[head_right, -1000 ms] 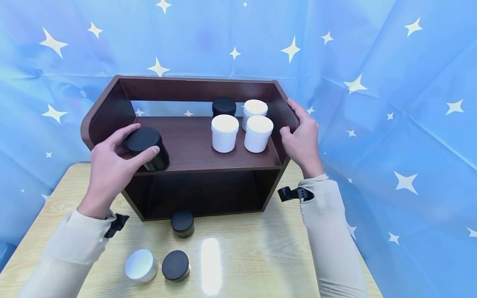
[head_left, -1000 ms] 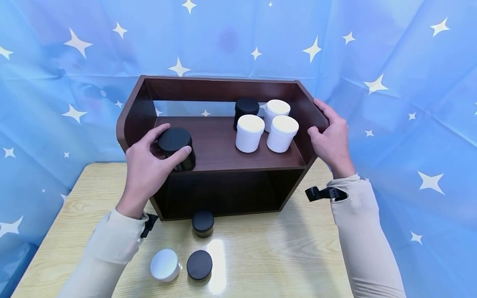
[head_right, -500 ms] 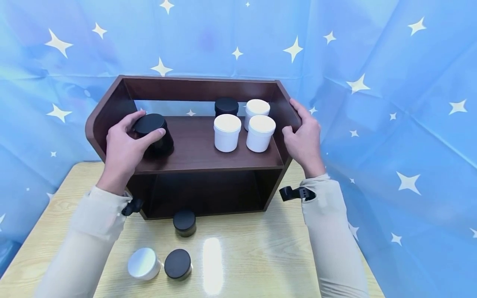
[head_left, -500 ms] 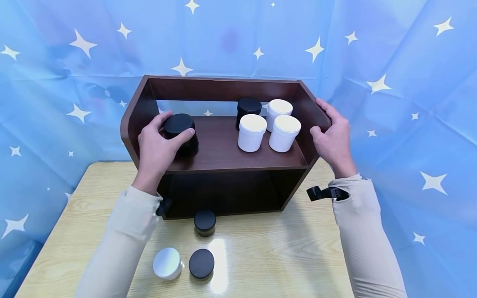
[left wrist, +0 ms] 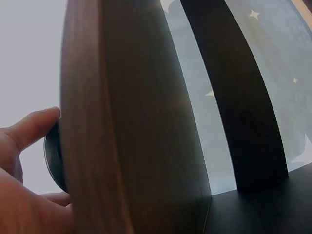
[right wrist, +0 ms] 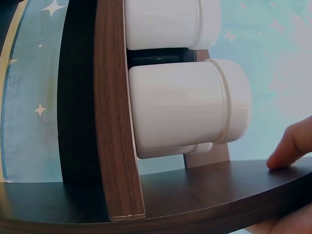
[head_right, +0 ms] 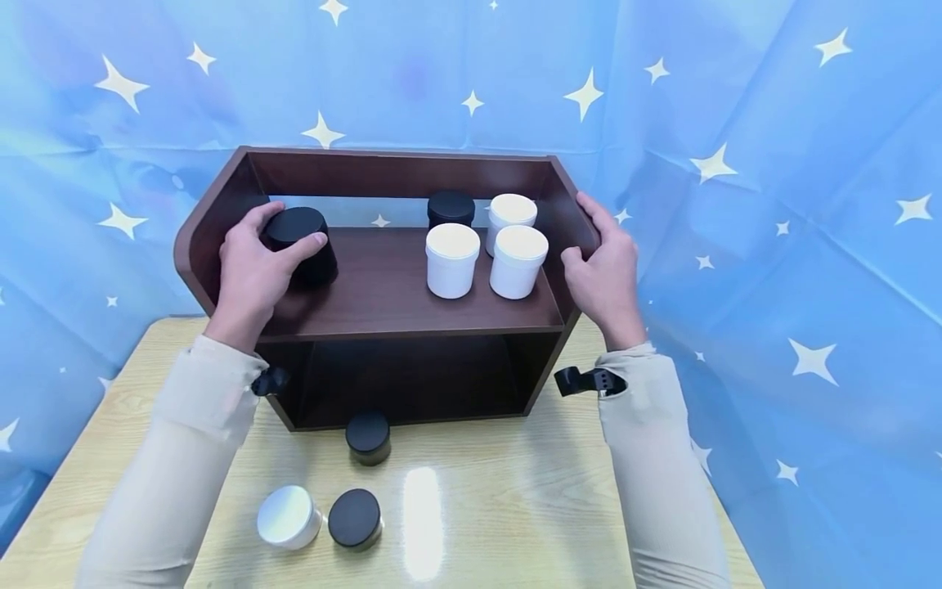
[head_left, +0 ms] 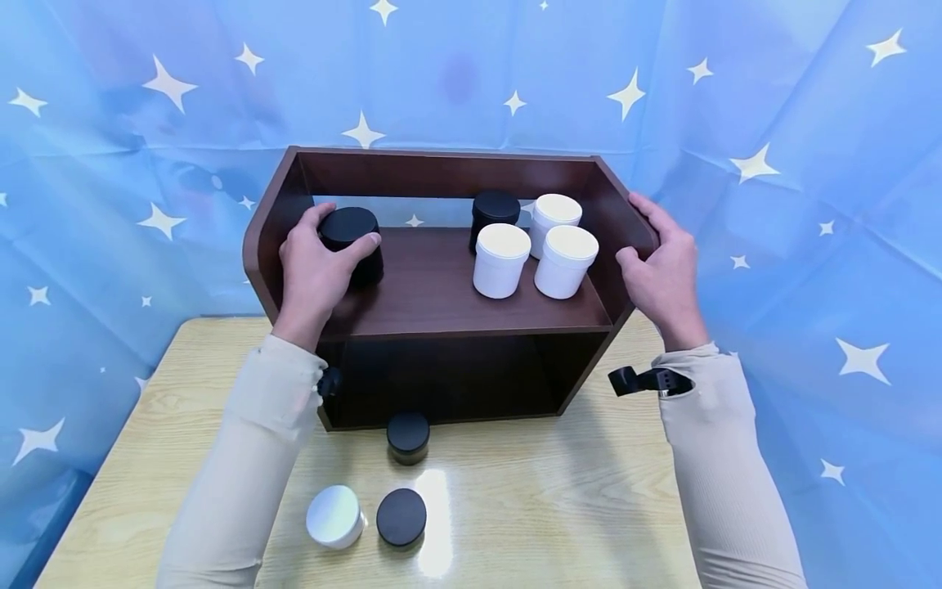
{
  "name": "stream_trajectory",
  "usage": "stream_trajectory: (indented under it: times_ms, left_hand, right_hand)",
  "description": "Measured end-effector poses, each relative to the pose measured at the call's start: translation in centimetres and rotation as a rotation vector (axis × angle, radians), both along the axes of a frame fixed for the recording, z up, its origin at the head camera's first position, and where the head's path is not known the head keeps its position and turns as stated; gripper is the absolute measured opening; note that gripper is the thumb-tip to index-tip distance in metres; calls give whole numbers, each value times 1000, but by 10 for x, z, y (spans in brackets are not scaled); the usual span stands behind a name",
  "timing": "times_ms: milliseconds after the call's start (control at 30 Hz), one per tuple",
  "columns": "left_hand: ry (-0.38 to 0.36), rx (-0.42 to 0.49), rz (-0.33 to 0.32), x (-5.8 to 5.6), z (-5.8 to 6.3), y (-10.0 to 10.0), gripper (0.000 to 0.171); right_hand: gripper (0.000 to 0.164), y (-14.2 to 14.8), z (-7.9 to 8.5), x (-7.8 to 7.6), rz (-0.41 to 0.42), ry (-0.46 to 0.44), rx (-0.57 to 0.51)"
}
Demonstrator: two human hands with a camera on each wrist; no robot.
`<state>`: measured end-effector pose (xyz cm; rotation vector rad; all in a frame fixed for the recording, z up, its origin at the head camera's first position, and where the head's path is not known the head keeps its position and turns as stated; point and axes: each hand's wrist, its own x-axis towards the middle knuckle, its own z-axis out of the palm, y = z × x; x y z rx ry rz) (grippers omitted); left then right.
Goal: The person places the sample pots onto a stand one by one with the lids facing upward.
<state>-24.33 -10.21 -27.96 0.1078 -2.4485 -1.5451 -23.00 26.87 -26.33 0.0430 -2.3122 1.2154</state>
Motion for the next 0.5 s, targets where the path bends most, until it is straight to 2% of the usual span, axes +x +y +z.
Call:
stream_trajectory:
  times_ms: [233,500]
  left_hand:
    - [-45,-19,-10,-11,2,-2,78]
    - [-71,-2,11,-23,13,0,80]
  right_hand:
    - [66,-1,0,-1,0,1,2]
    - [65,-1,0,-2,-3,0,-7]
